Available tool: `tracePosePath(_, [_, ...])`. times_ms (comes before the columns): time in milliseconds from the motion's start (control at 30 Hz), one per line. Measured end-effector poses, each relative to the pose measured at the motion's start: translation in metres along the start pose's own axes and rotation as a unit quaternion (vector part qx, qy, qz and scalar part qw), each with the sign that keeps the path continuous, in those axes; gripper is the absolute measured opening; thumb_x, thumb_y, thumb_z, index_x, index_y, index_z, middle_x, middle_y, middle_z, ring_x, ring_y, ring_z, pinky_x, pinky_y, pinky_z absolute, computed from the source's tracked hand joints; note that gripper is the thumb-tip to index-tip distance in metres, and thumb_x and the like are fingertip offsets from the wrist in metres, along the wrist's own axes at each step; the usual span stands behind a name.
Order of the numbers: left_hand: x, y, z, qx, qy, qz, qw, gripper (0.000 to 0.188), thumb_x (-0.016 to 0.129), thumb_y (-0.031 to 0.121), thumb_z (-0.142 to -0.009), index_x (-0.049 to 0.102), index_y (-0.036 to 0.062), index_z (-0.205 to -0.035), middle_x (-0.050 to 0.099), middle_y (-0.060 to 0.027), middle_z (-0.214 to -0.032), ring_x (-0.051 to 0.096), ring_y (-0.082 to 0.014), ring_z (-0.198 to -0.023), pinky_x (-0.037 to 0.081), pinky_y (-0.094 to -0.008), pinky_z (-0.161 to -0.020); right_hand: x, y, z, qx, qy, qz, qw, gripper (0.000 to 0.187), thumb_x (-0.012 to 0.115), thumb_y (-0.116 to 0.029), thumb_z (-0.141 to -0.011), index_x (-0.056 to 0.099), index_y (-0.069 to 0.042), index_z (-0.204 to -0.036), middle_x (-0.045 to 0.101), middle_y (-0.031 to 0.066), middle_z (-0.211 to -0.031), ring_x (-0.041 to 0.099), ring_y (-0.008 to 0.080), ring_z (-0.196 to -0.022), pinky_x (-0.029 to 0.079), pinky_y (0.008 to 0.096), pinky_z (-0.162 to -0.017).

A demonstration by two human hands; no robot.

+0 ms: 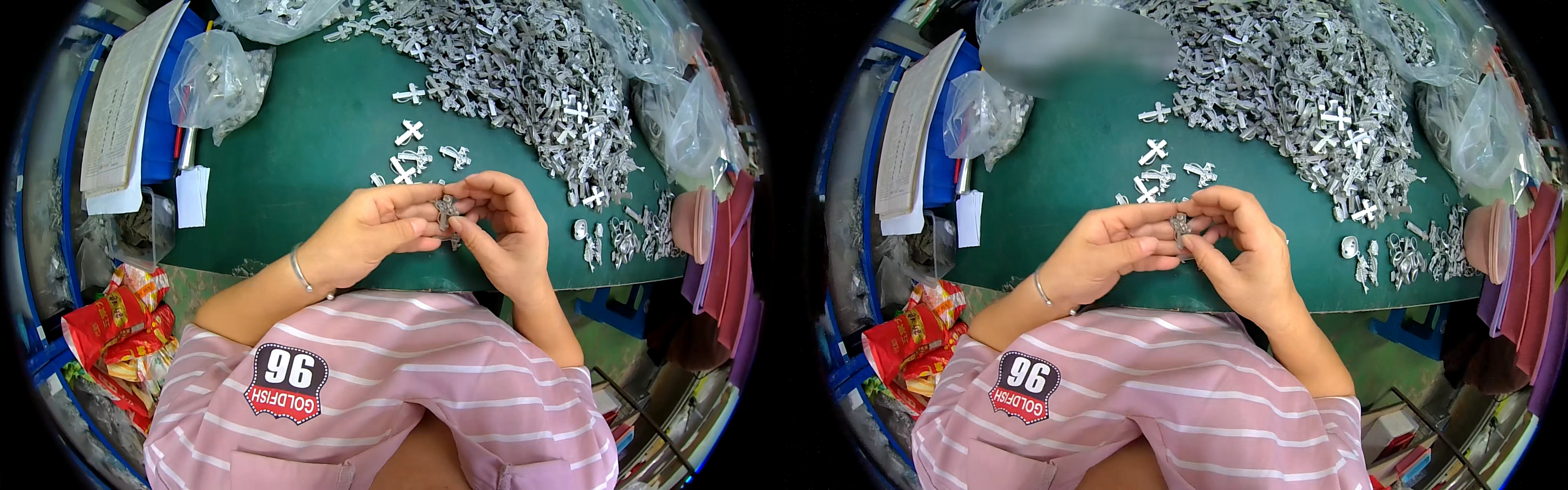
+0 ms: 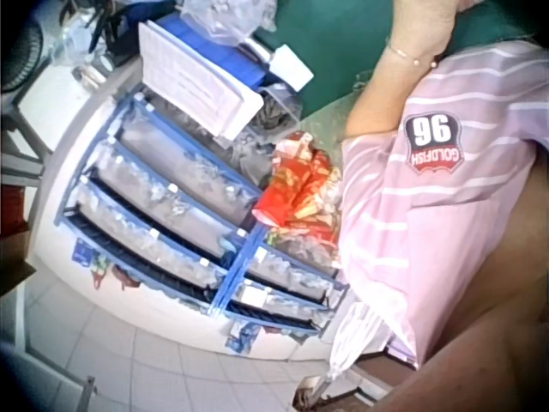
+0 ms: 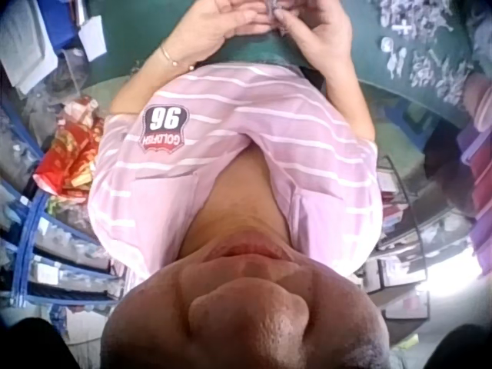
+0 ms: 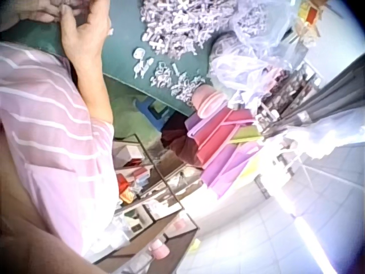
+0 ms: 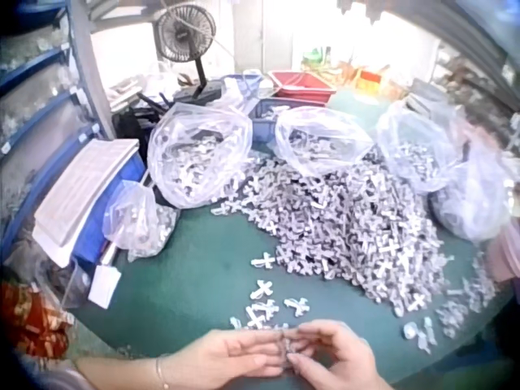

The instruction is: The person assembles small silver hair clips by hand at a green worktable. They pick up individual clip components, interlock them, and place the finished clips into a pile. A second person briefly walks by in the background while the assembler continues working.

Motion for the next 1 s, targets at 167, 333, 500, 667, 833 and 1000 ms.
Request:
tracePosePath(167, [0.003, -0.002, 0.000, -0.011, 0.006, 0.005, 1.000, 0.046, 0.051, 0.003, -0.091, 0.037, -0.0063, -0.134, 0.054, -0.0196, -0.123, 0.057, -0.0264, -0.111, 0.050, -0.0336, -0.093, -0.008, 0.015, 0.002, 0.051, 0.040, -0.079, 0.995, 0.030, 0.060, 0.009, -0.081, 0.050, 0.003, -0.109, 0.062, 0.0133, -0.107, 0.061, 0.0150, -0.093, 0.051, 0.0250, -0.077])
tracePosePath(333, [0.000, -0.004, -0.001, 0.000, 0.002, 0.015, 1.000, 0.045, 0.048, -0.002, -0.091, 0.036, -0.0079, -0.134, 0.055, -0.0196, -0.123, 0.057, -0.0267, -0.112, 0.050, -0.0331, -0.092, -0.008, 0.018, 0.000, 0.061, 0.038, -0.100, 0.992, 0.027, 0.058, 0.010, -0.083, 0.050, 0.003, -0.108, 0.062, 0.0136, -0.107, 0.061, 0.0153, -0.093, 0.051, 0.0259, -0.078])
tracePosePath(500, [0.000, -0.006, -0.002, 0.004, -0.001, 0.009, 1.000, 0.046, 0.048, -0.002, -0.091, 0.036, -0.0067, -0.135, 0.054, -0.0187, -0.123, 0.057, -0.0258, -0.112, 0.050, -0.0338, -0.093, -0.008, 0.018, 0.002, 0.056, 0.039, -0.098, 0.993, 0.029, 0.058, 0.010, -0.082, 0.049, 0.003, -0.109, 0.062, 0.0138, -0.108, 0.060, 0.0150, -0.094, 0.050, 0.0267, -0.080])
tracePosePath(667, [0.005, -0.002, -0.002, 0.027, -0.024, 0.081, 0.996, 0.043, 0.051, 0.009, -0.092, 0.041, -0.0045, -0.132, 0.056, -0.0160, -0.119, 0.059, -0.0235, -0.106, 0.050, -0.0344, -0.091, 0.007, -0.037, 0.006, -0.170, 0.037, 0.155, 0.973, 0.018, 0.062, 0.011, -0.076, 0.060, 0.003, -0.093, 0.066, 0.0137, -0.091, 0.065, 0.0227, -0.078, 0.052, 0.0292, -0.068])
tracePosePath(833, [-0.022, 0.008, 0.004, 0.073, 0.006, 0.159, 0.985, 0.027, 0.049, 0.013, -0.094, 0.052, -0.0027, -0.116, 0.060, -0.0075, -0.096, 0.060, -0.0132, -0.081, 0.053, -0.0264, -0.069, -0.009, -0.041, -0.010, -0.153, 0.096, 0.247, 0.952, 0.017, 0.059, 0.011, -0.076, 0.061, 0.001, -0.089, 0.063, 0.0123, -0.084, 0.062, 0.0242, -0.073, 0.049, 0.0295, -0.063])
tracePosePath(1000, [-0.040, 0.017, 0.017, 0.113, 0.118, 0.085, 0.983, 0.018, 0.052, 0.009, -0.092, 0.055, -0.0011, -0.107, 0.061, -0.0074, -0.089, 0.059, -0.0115, -0.073, 0.051, -0.0243, -0.062, 0.016, -0.023, -0.011, -0.149, -0.004, 0.352, 0.924, 0.029, 0.072, -0.004, -0.069, 0.061, -0.003, -0.096, 0.057, 0.0116, -0.095, 0.054, 0.0304, -0.086, 0.044, 0.0382, -0.075])
Point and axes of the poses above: each hand's wrist, its own z-axis away from the middle knuckle, its own x-axis out of the palm, y = z × x, the point moved 9 cm from there along -z, towards the middle knuckle
